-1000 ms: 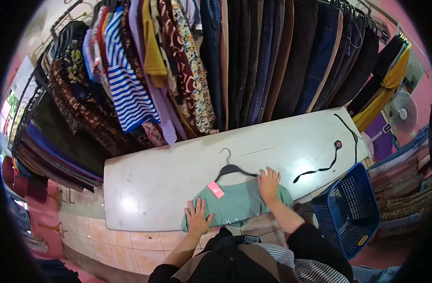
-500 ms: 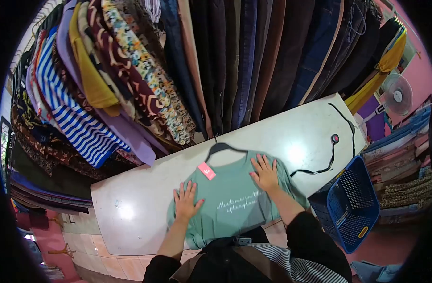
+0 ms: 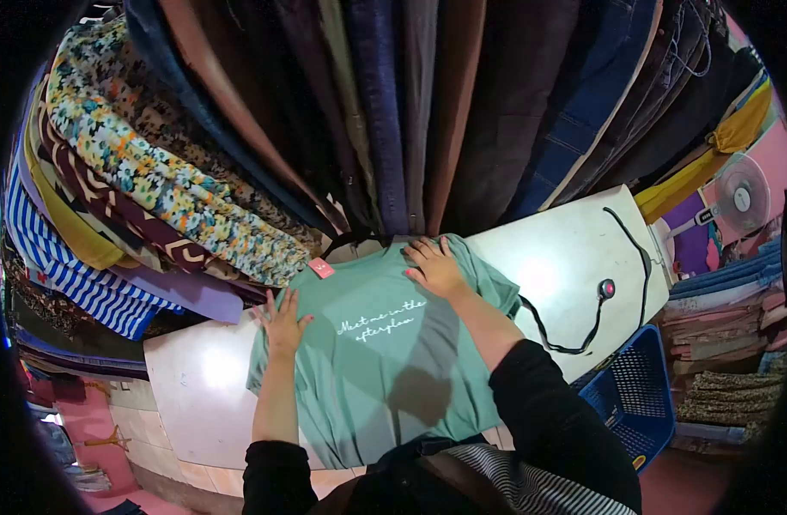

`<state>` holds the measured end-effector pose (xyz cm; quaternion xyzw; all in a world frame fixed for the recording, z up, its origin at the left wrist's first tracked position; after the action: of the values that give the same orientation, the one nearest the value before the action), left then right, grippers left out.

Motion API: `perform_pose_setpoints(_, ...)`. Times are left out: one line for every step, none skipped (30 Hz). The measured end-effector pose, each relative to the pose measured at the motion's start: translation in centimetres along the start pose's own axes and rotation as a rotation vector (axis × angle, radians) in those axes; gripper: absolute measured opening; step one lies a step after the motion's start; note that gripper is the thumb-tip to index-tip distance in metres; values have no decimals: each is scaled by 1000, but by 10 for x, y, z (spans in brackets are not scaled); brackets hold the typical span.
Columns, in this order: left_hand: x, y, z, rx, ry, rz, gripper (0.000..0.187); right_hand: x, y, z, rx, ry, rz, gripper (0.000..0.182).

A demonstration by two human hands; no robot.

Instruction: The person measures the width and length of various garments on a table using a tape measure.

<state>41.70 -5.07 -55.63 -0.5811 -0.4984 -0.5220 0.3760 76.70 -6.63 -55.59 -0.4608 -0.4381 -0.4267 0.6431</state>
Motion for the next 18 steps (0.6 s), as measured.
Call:
perform_pose_setpoints(9,2,-13,21,88,-35,69,14,8,-14,-60,62,4,47)
perform_pose_setpoints(17,3,-32,42,179,-69,65,30,14,-32,-119,127,6,45)
perform_pose_setpoints(22,1,-52,63,277,-104,61,45,22,-52,-176,199,5,43)
perform_pose_setpoints(12,-18,-76,145,329,-231,57,54,33,-79,-285,183,-17,42)
perform_pose_setpoints(-7,-42,-104,227,381,-358,54,59,46,-111,-395,167,-39,40)
perform_pose_setpoints(-34,-66,-137,325,396,-371,56,56,57,-139,-442,99,-58,43)
perform_pose_setpoints(-52,-85,-163,419,410,-382,58,53,72,-162,-492,30,-74,45)
perform_pose_setpoints(-53,-91,-174,479,322,-317,59,57,84,-173,-430,10,-117,48)
perform_pose_setpoints(-51,-96,-187,537,233,-255,60,61,96,-183,-367,-11,-164,50)
perform_pose_setpoints(-51,-99,-193,595,142,-194,61,67,111,-184,-360,-52,-140,51)
perform_pose_setpoints(-51,-109,-192,620,92,-179,62,72,125,-182,-336,-67,-166,51)
perform_pose_setpoints(-50,-127,-188,645,39,-163,62,74,139,-179,-310,-85,-192,50)
perform_pose_setpoints(-48,-141,-182,670,-10,-147,63,75,151,-176,-285,-100,-218,49)
perform_pose_setpoints(-43,-149,-176,693,-56,-75,62,76,161,-174,-283,-109,-221,48)
perform_pose_setpoints(-34,-153,-168,715,-100,-3,61,79,170,-173,-307,-126,-234,48)
perform_pose_setpoints(-27,-153,-164,737,-145,71,61,82,177,-172,-333,-144,-246,48)
perform_pose_setpoints(-18,-150,-161,749,-73,79,60,85,182,-174,-360,-164,-258,48)
perform_pose_setpoints(-11,-145,-160,761,-3,84,58,93,186,-177,-399,-130,-301,47)
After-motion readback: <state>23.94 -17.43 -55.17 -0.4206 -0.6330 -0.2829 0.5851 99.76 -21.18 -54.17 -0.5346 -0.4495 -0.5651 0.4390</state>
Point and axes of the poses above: each hand's wrist, its own z-axis towards the middle knuckle, its own x-axis out of the back of the hand, y = z × x, the point moved 9 cm from there along z, towards the middle knuckle, and after that the axes turned 8 degrees about -z, right-handed, at the moved point
